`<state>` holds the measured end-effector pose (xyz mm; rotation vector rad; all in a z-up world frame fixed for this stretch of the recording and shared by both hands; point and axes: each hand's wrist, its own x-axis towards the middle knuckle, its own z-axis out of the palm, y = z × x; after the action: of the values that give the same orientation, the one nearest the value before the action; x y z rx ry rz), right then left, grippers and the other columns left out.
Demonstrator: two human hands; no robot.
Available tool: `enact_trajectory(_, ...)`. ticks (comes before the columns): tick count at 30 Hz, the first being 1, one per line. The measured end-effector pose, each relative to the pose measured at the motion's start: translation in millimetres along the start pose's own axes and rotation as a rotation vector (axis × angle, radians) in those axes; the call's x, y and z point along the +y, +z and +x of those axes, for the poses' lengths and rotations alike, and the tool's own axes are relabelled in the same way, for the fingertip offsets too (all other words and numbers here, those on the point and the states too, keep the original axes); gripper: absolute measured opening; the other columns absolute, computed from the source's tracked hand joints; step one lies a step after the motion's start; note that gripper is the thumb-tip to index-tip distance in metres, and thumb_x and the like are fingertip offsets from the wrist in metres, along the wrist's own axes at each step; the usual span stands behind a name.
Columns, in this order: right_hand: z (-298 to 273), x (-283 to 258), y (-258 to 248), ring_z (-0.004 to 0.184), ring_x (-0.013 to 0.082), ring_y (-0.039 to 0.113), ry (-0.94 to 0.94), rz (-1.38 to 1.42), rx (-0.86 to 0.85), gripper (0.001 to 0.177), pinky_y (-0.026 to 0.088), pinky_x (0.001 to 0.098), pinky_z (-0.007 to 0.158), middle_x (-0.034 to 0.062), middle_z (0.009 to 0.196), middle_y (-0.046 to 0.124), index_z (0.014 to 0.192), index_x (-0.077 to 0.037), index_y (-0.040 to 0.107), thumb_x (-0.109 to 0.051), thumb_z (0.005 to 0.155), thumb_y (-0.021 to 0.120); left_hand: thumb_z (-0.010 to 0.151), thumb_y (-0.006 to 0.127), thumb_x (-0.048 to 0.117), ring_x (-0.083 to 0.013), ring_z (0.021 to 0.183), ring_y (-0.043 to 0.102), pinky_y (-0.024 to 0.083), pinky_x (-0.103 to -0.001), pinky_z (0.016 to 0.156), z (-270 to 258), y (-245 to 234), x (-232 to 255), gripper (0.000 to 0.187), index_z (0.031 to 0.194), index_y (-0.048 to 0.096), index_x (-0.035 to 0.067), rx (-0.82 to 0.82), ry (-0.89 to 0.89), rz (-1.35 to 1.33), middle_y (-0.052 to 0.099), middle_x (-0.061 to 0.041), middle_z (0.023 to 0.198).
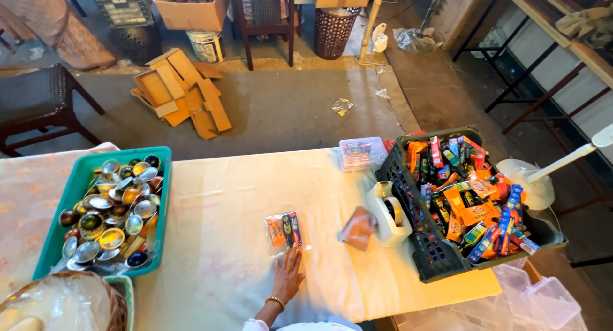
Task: Packaging small snack packets into plastic bags and plastic boxes.
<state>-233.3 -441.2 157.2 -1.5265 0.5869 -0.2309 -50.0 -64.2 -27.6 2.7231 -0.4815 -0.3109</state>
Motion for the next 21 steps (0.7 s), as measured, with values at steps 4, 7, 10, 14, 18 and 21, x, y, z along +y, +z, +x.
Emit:
enact_trajectory(4,75.7,37.3,73.1,0.1,0.0272,0.065,0.024,0.059,-0.089,0.081,0.063,0.0422,0.077,0.0194,0.131,0.058,0.157,-0.01,0.035,-0.029,0.089,0.075,0.095,0.068,0.039,-0.0287,0.156,0.002,0.019,-0.065,0.119,2.7,1.0,0.3,0.08,0.158,0.027,0.01,0.032,0.004,0.007,0.002,-0.005,0.17)
enact_trajectory(7,104.1,67.3,95.6,0.1,0.0272,0.064,0.046,0.105,-0.15,0.084,0.064,0.0424,0.076,0.0194,0.131,0.058,0.159,-0.011,0.033,-0.03,0.089,0.075,0.094,0.07,0.037,-0.0288,0.156,0.001,0.021,-0.065,0.118,4.6,2.7,2.3,0.081,0.159,0.028,0.009,0.046,0.012,0.003,0.002,-0.005,0.17)
enact_trajectory(10,120.0,89.7,121.4,0.099,0.0271,0.064,0.07,0.155,-0.212,0.087,0.064,0.0426,0.075,0.0195,0.131,0.057,0.161,-0.012,0.03,-0.031,0.089,0.076,0.098,0.07,0.049,-0.0303,0.158,0.001,0.02,-0.064,0.12,23.7,11.2,11.8,0.08,0.156,0.031,0.01,-0.143,-0.18,-0.211,0.001,-0.005,0.172)
enact_trajectory(14,123.2,86.9,171.4,0.098,0.0271,0.063,0.102,0.215,-0.312,0.091,0.065,0.0428,0.073,0.0195,0.132,0.056,0.163,-0.012,0.028,-0.032,0.088,0.076,0.098,0.078,0.05,-0.0285,0.159,0.02,0.026,-0.054,0.128,37.5,8.0,20.1,0.089,0.161,0.033,0.005,0.055,0.014,-0.841,0.02,-0.011,0.17)
enact_trajectory(18,110.1,99.6,222.9,0.097,0.027,0.063,0.155,0.271,-0.427,0.095,0.065,0.0431,0.072,0.0196,0.132,0.054,0.165,-0.013,0.025,-0.033,0.088,0.076,0.082,0.08,0.047,-0.0227,0.15,0.036,0.037,-0.051,0.118,27.7,-48.3,19.5,0.102,0.159,0.022,0.016,-0.117,0.07,-1.6,0.029,-0.005,0.166)
enact_trajectory(21,108.4,129.3,229.3,0.097,0.027,0.063,0.197,0.306,-0.51,0.099,0.065,0.0433,0.071,0.0197,0.133,0.054,0.167,-0.014,0.023,-0.034,0.087,0.077,0.082,0.078,0.047,-0.0231,0.149,0.038,0.035,-0.051,0.117,11.2,-68.8,3.9,0.1,0.16,0.021,0.02,0.007,0.148,-1.861,0.034,-0.004,0.164)
